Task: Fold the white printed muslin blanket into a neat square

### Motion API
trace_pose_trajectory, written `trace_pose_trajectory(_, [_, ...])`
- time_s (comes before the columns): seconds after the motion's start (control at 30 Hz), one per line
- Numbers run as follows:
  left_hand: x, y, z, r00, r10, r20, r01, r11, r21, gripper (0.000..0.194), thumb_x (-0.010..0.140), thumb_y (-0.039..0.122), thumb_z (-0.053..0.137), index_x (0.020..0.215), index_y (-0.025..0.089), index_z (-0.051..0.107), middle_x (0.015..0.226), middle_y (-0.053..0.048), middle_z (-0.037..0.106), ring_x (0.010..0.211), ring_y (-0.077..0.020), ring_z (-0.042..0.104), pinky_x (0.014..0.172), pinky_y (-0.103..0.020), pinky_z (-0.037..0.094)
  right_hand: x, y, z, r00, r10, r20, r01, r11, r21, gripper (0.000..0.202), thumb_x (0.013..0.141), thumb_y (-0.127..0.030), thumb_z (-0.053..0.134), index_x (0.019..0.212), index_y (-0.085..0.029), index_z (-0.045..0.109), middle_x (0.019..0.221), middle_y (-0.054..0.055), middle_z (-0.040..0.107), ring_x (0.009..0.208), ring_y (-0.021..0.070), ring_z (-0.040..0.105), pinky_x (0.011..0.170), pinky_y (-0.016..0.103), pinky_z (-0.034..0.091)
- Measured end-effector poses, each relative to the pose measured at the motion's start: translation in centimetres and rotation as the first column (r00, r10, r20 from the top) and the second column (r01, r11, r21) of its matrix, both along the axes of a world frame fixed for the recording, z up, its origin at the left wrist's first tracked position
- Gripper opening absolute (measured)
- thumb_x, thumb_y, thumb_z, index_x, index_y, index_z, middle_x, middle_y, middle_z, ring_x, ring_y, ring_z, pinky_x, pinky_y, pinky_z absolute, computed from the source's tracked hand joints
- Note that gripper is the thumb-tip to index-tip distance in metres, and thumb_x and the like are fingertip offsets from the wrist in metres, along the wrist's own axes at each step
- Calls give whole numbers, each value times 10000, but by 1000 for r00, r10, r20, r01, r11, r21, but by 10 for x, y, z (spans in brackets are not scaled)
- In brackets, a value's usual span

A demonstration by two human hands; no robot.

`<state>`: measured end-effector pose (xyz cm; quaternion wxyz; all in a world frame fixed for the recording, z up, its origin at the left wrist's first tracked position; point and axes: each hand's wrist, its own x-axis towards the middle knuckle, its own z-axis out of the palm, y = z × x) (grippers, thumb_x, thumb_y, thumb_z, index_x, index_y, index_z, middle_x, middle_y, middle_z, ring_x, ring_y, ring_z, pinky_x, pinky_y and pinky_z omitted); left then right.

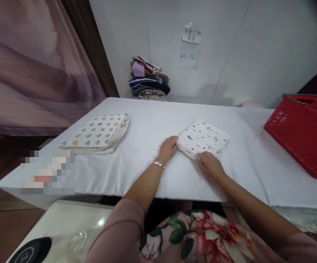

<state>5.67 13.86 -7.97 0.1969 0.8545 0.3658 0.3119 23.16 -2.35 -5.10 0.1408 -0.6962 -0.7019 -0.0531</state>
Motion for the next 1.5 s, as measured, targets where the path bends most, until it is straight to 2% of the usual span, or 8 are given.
trace_pose_trajectory(0.2, [5, 5, 4, 998, -20, -57, 21, 999, 26, 387, 808, 101, 463, 1141, 255, 586, 1221, 0, 579, 1108, -183, 514, 954, -334, 430, 0, 2, -1, 998, -33, 50, 33, 999, 8, 245, 918, -293, 388, 1012, -201, 595, 973, 76, 596, 898, 212, 523, 706, 301, 405])
trace_pose_trajectory(0.43, [17, 5, 6, 996, 88, -26, -88, 996, 1, 346, 799, 90, 453, 1041, 273, 619, 1107, -3, 611, 987, -182, 566, 829, -300, 472, -2, 5, -2, 992, -55, 111, 51, 998, 34, 249, 917, -245, 375, 1029, -192, 592, 977, 92, 606, 891, 221, 517, 733, 316, 397])
trace_pose_trajectory(0.77, [6, 13, -7, 985, -16, 171, 57, 971, -233, 458, 707, 85, 513, 1136, 231, 578, 1193, -9, 566, 910, -134, 586, 839, -259, 479, 1, 2, -5, 998, -17, 65, 15, 1000, 19, 252, 902, -276, 409, 1084, -193, 563, 1046, 89, 582, 932, 219, 508, 755, 323, 411])
trace_pose_trajectory(0.93, [5, 14, -10, 980, -44, 193, 92, 964, -248, 495, 715, 114, 542, 1196, 233, 550, 1250, -17, 542, 1045, -156, 548, 910, -275, 448, 6, 3, -4, 999, -49, 14, 49, 999, -18, 246, 908, -286, 404, 1085, -218, 559, 1035, 65, 586, 939, 202, 521, 695, 293, 411])
trace_pose_trajectory(1.1, [6, 14, -9, 977, -26, 213, 83, 961, -264, 439, 728, 100, 545, 1149, 214, 587, 1151, -26, 588, 939, -148, 573, 874, -280, 459, 4, 3, -5, 996, -87, 21, 86, 996, 29, 249, 921, -285, 383, 1079, -204, 558, 1032, 61, 584, 939, 188, 520, 712, 278, 399])
trace_pose_trajectory(1.2, [7, 14, -8, 973, -8, 230, 70, 962, -265, 416, 732, 83, 536, 1124, 204, 604, 1116, -33, 599, 928, -146, 572, 879, -277, 452, 0, 3, -2, 995, -53, 88, 56, 998, -23, 234, 904, -265, 406, 1057, -193, 568, 1017, 66, 584, 928, 195, 512, 727, 285, 389])
trace_pose_trajectory(1.33, [7, 13, -6, 971, 22, 237, 53, 950, -308, 417, 723, 112, 564, 1126, 209, 606, 1116, -27, 601, 893, -140, 576, 844, -265, 462, -5, 3, 3, 990, -72, 120, 82, 993, -86, 291, 880, -344, 462, 1117, -194, 542, 1065, 78, 565, 947, 210, 500, 729, 293, 383])
trace_pose_trajectory(1.5, [5, 10, -5, 972, -7, 234, 82, 947, -311, 566, 687, 175, 632, 1241, 208, 520, 1255, -40, 526, 987, -155, 551, 838, -251, 461, -8, 8, 8, 980, -146, 135, 167, 973, -159, 358, 880, -360, 458, 1201, -205, 487, 1094, 88, 548, 965, 218, 494, 714, 294, 378])
